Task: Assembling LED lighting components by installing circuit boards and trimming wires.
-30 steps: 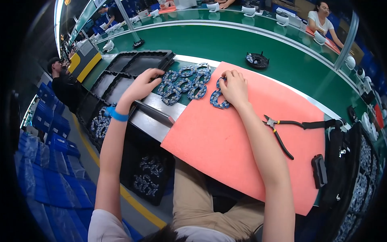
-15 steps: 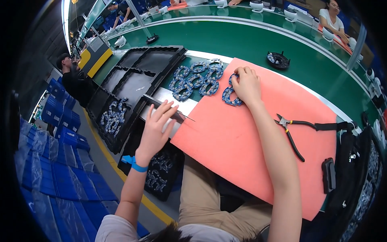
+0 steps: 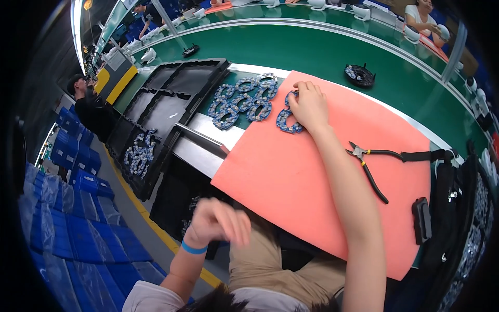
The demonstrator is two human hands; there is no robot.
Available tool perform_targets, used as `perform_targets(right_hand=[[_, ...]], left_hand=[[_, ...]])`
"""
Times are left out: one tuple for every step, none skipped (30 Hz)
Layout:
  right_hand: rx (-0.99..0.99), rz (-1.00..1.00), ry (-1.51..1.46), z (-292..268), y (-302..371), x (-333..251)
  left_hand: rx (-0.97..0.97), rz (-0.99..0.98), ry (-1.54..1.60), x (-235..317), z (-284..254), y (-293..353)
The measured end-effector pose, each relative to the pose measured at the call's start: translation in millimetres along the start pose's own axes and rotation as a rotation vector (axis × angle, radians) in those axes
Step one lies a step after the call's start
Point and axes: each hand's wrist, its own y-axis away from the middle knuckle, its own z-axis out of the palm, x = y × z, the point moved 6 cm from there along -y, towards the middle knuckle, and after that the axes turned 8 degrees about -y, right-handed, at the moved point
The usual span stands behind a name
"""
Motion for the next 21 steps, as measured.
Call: perform_targets(right_hand=[[0.05, 0.015, 0.011, -1.9, 0.8, 4.5], [0.075, 0.009, 0.036, -1.7, 0.8, 2.8], [0.077, 0.019, 0.044, -3.0, 0.7, 3.8], [0.05, 0.021, 0.056, 0.3, 0.3, 3.8], [0.028, 0.02, 0.066, 2.1, -0.7, 2.3], [0.053, 0.01, 0.064, 0.7, -0.9, 0.3], [0.056, 0.012, 0.06, 0.0, -0.8, -4.0], [0.026, 0.046, 0.054, -0.2, -1.1, -2.8], [-0.003, 0.078, 0.046, -0.4, -2.1, -0.8], [0.005, 0.077, 0.047, -1.6, -4.1, -0.1], [0.039, 0.075, 0.003, -0.7, -4.7, 3.4], [0.071, 0.075, -0.039, -1.8, -4.6, 6.4], [0.074, 0.073, -0.034, -6.3, -5.6, 7.3], [0.039, 0.185, -0.2, -7.4, -6.1, 13.8], [0.001, 0.294, -0.368, -6.6, -6.2, 18.5], [-0.002, 0.351, -0.381, -12.0, -7.7, 33.0], [-0.118, 0.448, -0.535, -15.2, -9.2, 43.0], [-0.25, 0.533, -0.7, -15.0, -11.3, 40.9], [-0.368, 0.505, -0.802, -20.5, -13.0, 21.4], [-0.365, 0.484, -0.836, -32.8, -13.4, 8.7], [-0.369, 0.478, -0.844, -37.0, -15.5, -2.1]], left_hand=[[-0.201, -0.138, -0.022, -10.0, 15.8, 4.7], [-0.46, -0.193, -0.059, -23.8, 30.4, 15.1], [-0.617, -0.339, -0.097, -45.5, 39.6, 27.5], [-0.77, -0.486, -0.137, -69.3, 46.7, 44.2], [-0.763, -0.591, -0.08, -94.1, 50.8, 55.6], [-0.588, -0.684, -0.034, -128.3, 49.6, 68.3], [-0.404, -0.771, 0.009, -160.9, 45.4, 77.9], [-0.313, -0.866, -0.119, -186.1, 38.4, 76.9], [-0.218, -0.954, -0.251, -209.4, 31.7, 74.9], [-0.132, -0.717, -0.583, -229.6, 28.0, 63.4], [-0.043, -0.459, -0.896, -239.3, 31.0, 52.8], [-0.047, -0.456, -0.897, -247.3, 39.8, 44.9], [-0.039, -0.334, -0.981, -245.1, 50.3, 32.3], [-0.027, -0.21, -1.064, -238.1, 57.0, 24.3], [-0.096, -0.265, -0.972, -238.8, 63.0, 22.7], [-0.103, -0.261, -0.969, -218.0, 72.7, 13.1], [-0.229, -0.292, -0.909, -190.7, 86.3, 5.1], [-0.337, -0.329, -0.855, -171.1, 93.0, 5.7], [-0.343, -0.273, -0.789, -159.0, 94.0, 12.8], [-0.357, -0.278, -0.643, -138.5, 95.1, 11.2], [-0.372, -0.27, -0.469, -111.2, 91.4, 7.7]])
